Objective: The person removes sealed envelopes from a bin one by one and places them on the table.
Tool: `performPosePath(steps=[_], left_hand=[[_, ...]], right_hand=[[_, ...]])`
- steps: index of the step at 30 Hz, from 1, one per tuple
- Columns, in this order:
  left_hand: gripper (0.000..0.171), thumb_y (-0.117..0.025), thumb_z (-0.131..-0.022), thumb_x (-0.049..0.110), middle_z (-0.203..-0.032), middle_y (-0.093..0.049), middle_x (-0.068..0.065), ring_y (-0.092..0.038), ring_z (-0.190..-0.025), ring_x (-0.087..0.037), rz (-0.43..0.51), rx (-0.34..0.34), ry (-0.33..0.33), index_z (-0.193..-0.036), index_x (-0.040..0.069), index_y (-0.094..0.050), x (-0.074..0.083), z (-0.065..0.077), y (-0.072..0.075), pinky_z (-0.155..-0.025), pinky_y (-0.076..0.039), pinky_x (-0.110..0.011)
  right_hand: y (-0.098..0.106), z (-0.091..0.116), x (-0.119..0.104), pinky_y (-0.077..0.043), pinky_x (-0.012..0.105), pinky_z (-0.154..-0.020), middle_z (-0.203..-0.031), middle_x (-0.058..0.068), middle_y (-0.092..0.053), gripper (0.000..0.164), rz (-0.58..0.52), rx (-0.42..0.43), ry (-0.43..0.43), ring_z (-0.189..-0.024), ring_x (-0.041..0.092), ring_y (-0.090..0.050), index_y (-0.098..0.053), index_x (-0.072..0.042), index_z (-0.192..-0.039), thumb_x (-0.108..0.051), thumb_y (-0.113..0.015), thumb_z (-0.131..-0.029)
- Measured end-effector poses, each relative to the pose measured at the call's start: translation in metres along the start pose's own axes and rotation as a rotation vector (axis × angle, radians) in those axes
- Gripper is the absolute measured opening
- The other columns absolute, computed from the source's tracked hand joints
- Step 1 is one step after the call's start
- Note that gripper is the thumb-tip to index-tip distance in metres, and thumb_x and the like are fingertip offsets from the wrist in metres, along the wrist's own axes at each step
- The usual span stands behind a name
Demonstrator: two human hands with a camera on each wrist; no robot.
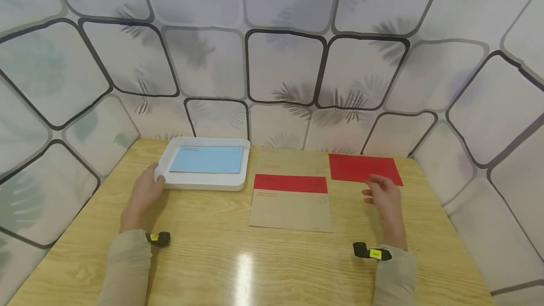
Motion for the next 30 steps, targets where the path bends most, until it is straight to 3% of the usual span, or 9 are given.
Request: performPosePath(steps=[6, 12, 15, 18, 25, 30], left_hand=[[0.061, -0.031, -0.103, 0.016, -0.152, -0.024, -0.039, -0.025, -0.141, -0.054, 0.004, -0.008, -0.015, -0.154, -0.009, -0.011, 0.001, -0.002, -0.001, -0.113, -0.025, -0.063], [0.061, -0.031, -0.103, 0.017, -0.152, -0.024, -0.038, -0.025, -0.141, -0.054, 0.009, -0.011, 0.004, -0.155, -0.008, -0.011, -0.001, -0.001, 0.001, -0.114, -0.024, -0.063], [0.061, -0.031, -0.103, 0.017, -0.152, -0.025, -0.039, -0.025, -0.14, -0.054, 0.005, -0.014, 0.003, -0.155, -0.009, -0.011, 0.0, 0.0, 0.002, -0.113, -0.025, -0.063], [0.061, -0.031, -0.103, 0.017, -0.151, -0.025, -0.039, -0.026, -0.14, -0.054, 0.002, -0.013, -0.002, -0.154, -0.009, -0.012, 0.002, 0.001, 0.002, -0.113, -0.025, -0.063], [0.06, -0.032, -0.102, 0.016, -0.151, -0.026, -0.04, -0.027, -0.14, -0.054, -0.009, -0.011, -0.007, -0.154, -0.01, -0.013, 0.004, 0.001, 0.003, -0.113, -0.025, -0.063], [0.06, -0.032, -0.102, 0.015, -0.151, -0.025, -0.04, -0.026, -0.139, -0.055, -0.012, -0.017, -0.005, -0.154, -0.01, -0.013, 0.003, 0.0, 0.003, -0.113, -0.025, -0.063]], right_hand=[[-0.013, 0.006, -0.012, -0.057, 0.02, -0.067, -0.097, -0.02, -0.06, 0.037, 0.085, -0.048, 0.073, -0.076, -0.002, -0.065, -0.05, 0.003, -0.131, -0.021, -0.049, -0.104], [-0.036, 0.013, -0.026, -0.057, 0.021, -0.07, -0.128, 0.019, -0.056, 0.043, 0.208, -0.131, 0.138, -0.081, -0.002, -0.064, -0.047, 0.006, -0.137, -0.022, -0.045, -0.105], [-0.049, 0.016, -0.032, -0.057, 0.021, -0.071, -0.134, 0.028, -0.052, 0.041, 0.25, -0.179, 0.169, -0.082, -0.001, -0.063, -0.047, 0.006, -0.137, -0.021, -0.045, -0.105], [-0.06, 0.019, -0.037, -0.057, 0.022, -0.071, -0.132, 0.029, -0.053, 0.039, 0.275, -0.217, 0.191, -0.084, 0.004, -0.064, -0.049, 0.006, -0.135, -0.019, -0.046, -0.105], [-0.088, 0.024, -0.051, -0.057, 0.027, -0.068, -0.125, 0.031, -0.056, 0.034, 0.29, -0.27, 0.245, -0.09, 0.028, -0.067, -0.052, 0.008, -0.131, -0.011, -0.049, -0.102], [-0.108, 0.027, -0.061, -0.058, 0.03, -0.069, -0.12, 0.025, -0.06, 0.031, 0.316, -0.309, 0.285, -0.088, 0.029, -0.065, -0.055, 0.006, -0.129, -0.008, -0.051, -0.101]])
Point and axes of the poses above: each hand's wrist, its own z-axis away from the middle knuckle, its own y-axis out of the back of the hand, x = y × z, the point moved 7 cm from there along -z, towards the middle knuckle
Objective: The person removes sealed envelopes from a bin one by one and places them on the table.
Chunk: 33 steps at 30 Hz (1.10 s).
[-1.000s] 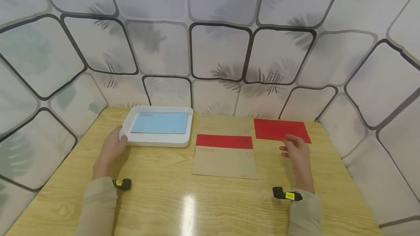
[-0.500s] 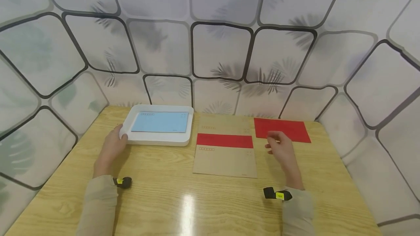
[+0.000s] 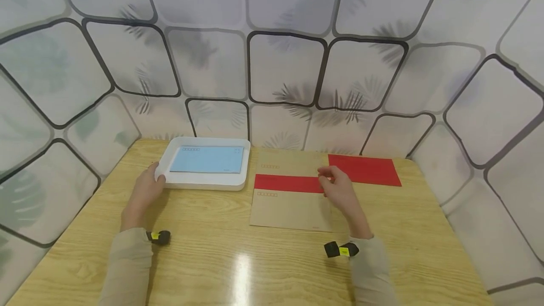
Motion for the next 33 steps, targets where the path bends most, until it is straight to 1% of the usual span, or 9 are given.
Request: performPosePath(steps=[4, 6, 13, 15, 18, 23, 27, 29, 33], left_hand=[[0.061, -0.032, -0.103, 0.016, -0.151, -0.025, -0.04, -0.026, -0.139, -0.055, 0.001, -0.004, -0.003, -0.154, -0.01, -0.013, -0.002, 0.0, 0.0, -0.113, -0.025, -0.064], [0.061, -0.032, -0.102, 0.016, -0.151, -0.025, -0.04, -0.026, -0.139, -0.055, 0.001, -0.001, -0.007, -0.154, -0.01, -0.013, -0.002, 0.001, 0.0, -0.113, -0.025, -0.064], [0.061, -0.031, -0.102, 0.017, -0.151, -0.025, -0.039, -0.027, -0.139, -0.055, 0.005, 0.003, -0.004, -0.154, -0.009, -0.013, -0.002, 0.002, 0.0, -0.113, -0.025, -0.064], [0.061, -0.031, -0.103, 0.017, -0.151, -0.025, -0.039, -0.027, -0.139, -0.055, 0.006, 0.003, -0.005, -0.154, -0.009, -0.013, -0.001, 0.002, 0.0, -0.113, -0.025, -0.064], [0.06, -0.032, -0.103, 0.016, -0.151, -0.025, -0.039, -0.027, -0.139, -0.055, 0.007, 0.003, -0.005, -0.154, -0.009, -0.013, -0.001, 0.001, 0.0, -0.113, -0.026, -0.063], [0.06, -0.032, -0.102, 0.016, -0.151, -0.026, -0.04, -0.028, -0.138, -0.055, 0.005, 0.009, -0.012, -0.154, -0.009, -0.014, -0.001, 0.002, 0.001, -0.113, -0.025, -0.063], [0.061, -0.032, -0.102, 0.017, -0.151, -0.026, -0.04, -0.028, -0.138, -0.056, 0.006, 0.006, -0.012, -0.154, -0.009, -0.014, -0.003, 0.002, 0.0, -0.113, -0.025, -0.063], [0.061, -0.032, -0.102, 0.017, -0.151, -0.026, -0.04, -0.027, -0.139, -0.055, 0.008, 0.006, -0.01, -0.154, -0.009, -0.014, -0.004, 0.001, -0.001, -0.113, -0.025, -0.063], [0.061, -0.032, -0.102, 0.017, -0.15, -0.027, -0.04, -0.028, -0.139, -0.055, 0.006, 0.01, -0.012, -0.154, -0.009, -0.014, -0.005, 0.0, -0.001, -0.113, -0.026, -0.063]], right_hand=[[-0.011, -0.006, -0.013, -0.056, 0.027, -0.068, -0.12, 0.024, -0.062, 0.029, 0.027, -0.013, 0.035, -0.091, 0.033, -0.066, -0.057, 0.004, -0.126, -0.009, -0.053, -0.1], [-0.018, -0.009, -0.018, -0.055, 0.027, -0.068, -0.12, 0.024, -0.062, 0.029, 0.033, -0.022, 0.047, -0.093, 0.036, -0.066, -0.058, 0.004, -0.125, -0.009, -0.053, -0.099], [-0.04, -0.017, -0.032, -0.054, 0.029, -0.067, -0.117, 0.021, -0.063, 0.027, 0.032, -0.046, 0.073, -0.088, 0.028, -0.066, -0.06, 0.001, -0.123, -0.009, -0.053, -0.098], [-0.047, -0.019, -0.036, -0.054, 0.03, -0.067, -0.117, 0.022, -0.063, 0.027, 0.031, -0.049, 0.089, -0.087, 0.028, -0.066, -0.06, 0.001, -0.122, -0.008, -0.054, -0.098], [-0.057, -0.021, -0.045, -0.053, 0.03, -0.067, -0.114, 0.021, -0.064, 0.027, 0.057, -0.048, 0.127, -0.087, 0.027, -0.065, -0.062, 0.002, -0.121, -0.007, -0.055, -0.096], [-0.076, -0.024, -0.056, -0.052, 0.03, -0.068, -0.114, 0.019, -0.065, 0.028, 0.09, -0.082, 0.158, -0.087, 0.027, -0.063, -0.062, 0.003, -0.121, -0.008, -0.056, -0.096], [-0.093, -0.027, -0.065, -0.053, 0.032, -0.072, -0.115, 0.017, -0.065, 0.027, 0.116, -0.12, 0.197, -0.091, 0.026, -0.061, -0.061, 0.002, -0.121, -0.009, -0.056, -0.097], [-0.101, -0.029, -0.071, -0.054, 0.034, -0.077, -0.115, 0.018, -0.065, 0.027, 0.127, -0.133, 0.217, -0.095, 0.027, -0.061, -0.062, 0.002, -0.121, -0.008, -0.056, -0.096], [-0.117, -0.035, -0.084, -0.055, 0.04, -0.082, -0.115, 0.018, -0.066, 0.026, 0.149, -0.159, 0.231, -0.096, 0.029, -0.062, -0.063, 0.002, -0.118, -0.007, -0.056, -0.095]])
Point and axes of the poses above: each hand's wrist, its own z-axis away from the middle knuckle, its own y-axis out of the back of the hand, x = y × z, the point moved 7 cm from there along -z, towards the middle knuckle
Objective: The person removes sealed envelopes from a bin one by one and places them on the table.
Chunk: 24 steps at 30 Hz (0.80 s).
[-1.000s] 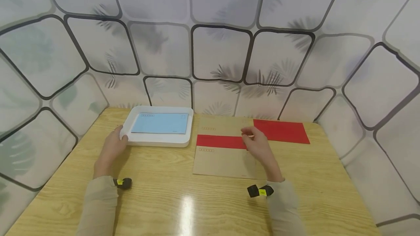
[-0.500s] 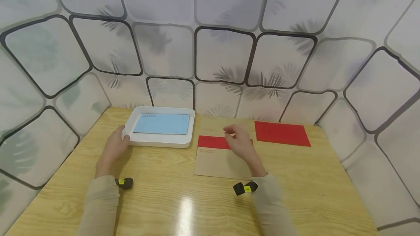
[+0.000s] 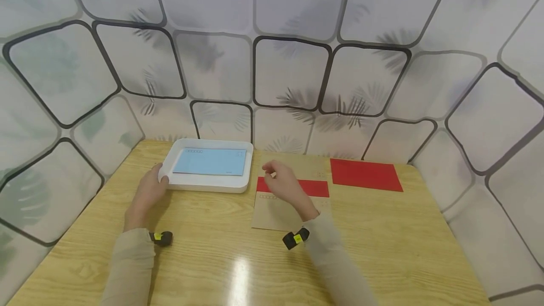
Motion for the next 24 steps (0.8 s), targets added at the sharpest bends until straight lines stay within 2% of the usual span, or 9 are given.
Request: performPosePath(steps=[4, 11, 16, 24], left_hand=[[0.06, -0.033, -0.102, 0.016, -0.15, -0.027, -0.04, -0.028, -0.138, -0.055, 0.001, 0.005, -0.006, -0.153, -0.01, -0.015, 0.0, 0.0, 0.002, -0.113, -0.026, -0.063], [0.06, -0.032, -0.102, 0.014, -0.151, -0.027, -0.04, -0.029, -0.138, -0.054, 0.011, 0.006, -0.034, -0.153, -0.011, -0.015, -0.001, 0.002, 0.002, -0.113, -0.027, -0.062], [0.059, -0.033, -0.102, 0.014, -0.15, -0.029, -0.04, -0.031, -0.137, -0.055, 0.016, 0.016, -0.047, -0.153, -0.011, -0.017, -0.001, 0.002, 0.002, -0.112, -0.028, -0.062], [0.06, -0.033, -0.102, 0.015, -0.15, -0.028, -0.04, -0.031, -0.137, -0.055, 0.019, 0.015, -0.041, -0.153, -0.01, -0.016, 0.001, 0.001, 0.003, -0.112, -0.028, -0.062]], right_hand=[[-0.017, -0.014, -0.012, -0.055, 0.041, -0.084, -0.116, 0.019, -0.066, 0.026, 0.035, -0.043, 0.001, -0.096, 0.028, -0.063, -0.063, 0.002, -0.118, -0.006, -0.055, -0.095], [-0.047, -0.031, -0.028, -0.054, 0.039, -0.081, -0.117, 0.017, -0.066, 0.028, 0.084, -0.101, 0.03, -0.093, 0.026, -0.062, -0.063, 0.0, -0.121, -0.007, -0.052, -0.096], [-0.065, -0.039, -0.029, -0.053, 0.044, -0.091, -0.118, 0.021, -0.065, 0.028, 0.111, -0.127, 0.056, -0.105, 0.03, -0.062, -0.062, 0.004, -0.12, -0.005, -0.051, -0.096], [-0.083, -0.052, -0.029, -0.052, 0.044, -0.092, -0.116, 0.021, -0.066, 0.027, 0.163, -0.155, 0.082, -0.106, 0.03, -0.062, -0.064, 0.006, -0.117, -0.002, -0.052, -0.094]])
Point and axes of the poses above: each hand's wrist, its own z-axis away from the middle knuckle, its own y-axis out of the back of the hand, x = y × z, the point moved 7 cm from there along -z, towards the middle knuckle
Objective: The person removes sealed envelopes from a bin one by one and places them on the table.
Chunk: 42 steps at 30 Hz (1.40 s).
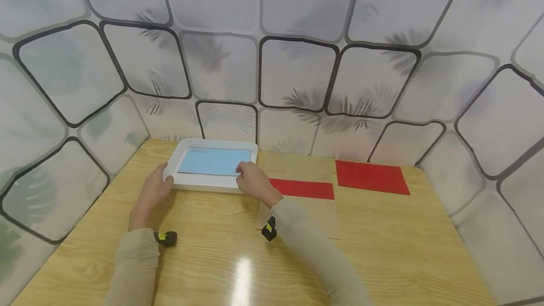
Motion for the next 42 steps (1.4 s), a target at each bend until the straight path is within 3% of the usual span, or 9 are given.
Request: performPosePath(steps=[5, 13, 17, 22, 33, 42], left_hand=[[0.06, -0.035, -0.102, 0.015, -0.15, -0.028, -0.04, -0.031, -0.137, -0.054, 0.002, -0.001, -0.001, -0.153, -0.01, -0.016, 0.0, -0.001, -0.001, -0.112, -0.029, -0.063], [0.06, -0.036, -0.102, 0.015, -0.15, -0.029, -0.039, -0.031, -0.137, -0.054, 0.005, 0.008, 0.004, -0.154, -0.009, -0.017, -0.002, -0.001, -0.001, -0.112, -0.029, -0.062], [0.06, -0.036, -0.102, 0.016, -0.149, -0.03, -0.04, -0.032, -0.137, -0.055, 0.008, 0.008, 0.006, -0.153, -0.009, -0.018, -0.002, -0.002, 0.0, -0.112, -0.029, -0.062], [0.06, -0.037, -0.101, 0.015, -0.149, -0.03, -0.04, -0.032, -0.137, -0.055, 0.018, 0.007, 0.011, -0.153, -0.009, -0.018, -0.002, -0.001, 0.0, -0.112, -0.028, -0.062], [0.059, -0.038, -0.102, 0.015, -0.149, -0.032, -0.039, -0.034, -0.136, -0.054, 0.01, 0.025, 0.001, -0.153, -0.008, -0.02, -0.003, -0.001, 0.001, -0.112, -0.03, -0.062], [0.059, -0.038, -0.102, 0.015, -0.15, -0.03, -0.038, -0.032, -0.138, -0.053, 0.014, 0.018, 0.014, -0.154, -0.008, -0.019, -0.002, 0.0, 0.002, -0.113, -0.028, -0.061]], right_hand=[[-0.008, -0.01, 0.0, -0.054, 0.041, -0.088, -0.115, 0.016, -0.066, 0.029, 0.096, -0.034, -0.02, -0.105, 0.028, -0.063, -0.066, 0.004, -0.118, -0.002, -0.054, -0.092], [-0.021, -0.021, -0.001, -0.048, 0.027, -0.06, -0.116, 0.013, -0.065, 0.032, 0.267, -0.08, -0.021, -0.093, 0.022, -0.061, -0.066, -0.002, -0.124, -0.004, -0.054, -0.094], [-0.023, -0.028, -0.001, -0.051, 0.029, -0.063, -0.109, 0.011, -0.064, 0.026, 0.393, -0.091, -0.034, -0.096, 0.021, -0.061, -0.067, -0.004, -0.118, -0.005, -0.056, -0.095], [-0.026, -0.035, 0.003, -0.053, 0.035, -0.061, -0.096, 0.008, -0.059, 0.016, 0.535, -0.117, -0.069, -0.079, 0.019, -0.057, -0.066, -0.007, -0.109, -0.01, -0.057, -0.096], [-0.033, -0.04, 0.01, -0.057, 0.042, -0.068, -0.1, 0.009, -0.059, 0.02, 0.589, -0.163, -0.111, -0.08, 0.023, -0.061, -0.065, -0.008, -0.113, -0.015, -0.058, -0.096], [-0.04, -0.044, 0.019, -0.056, 0.04, -0.071, -0.099, 0.008, -0.059, 0.021, 0.586, -0.214, -0.145, -0.08, 0.019, -0.056, -0.066, -0.009, -0.113, -0.018, -0.061, -0.094]])
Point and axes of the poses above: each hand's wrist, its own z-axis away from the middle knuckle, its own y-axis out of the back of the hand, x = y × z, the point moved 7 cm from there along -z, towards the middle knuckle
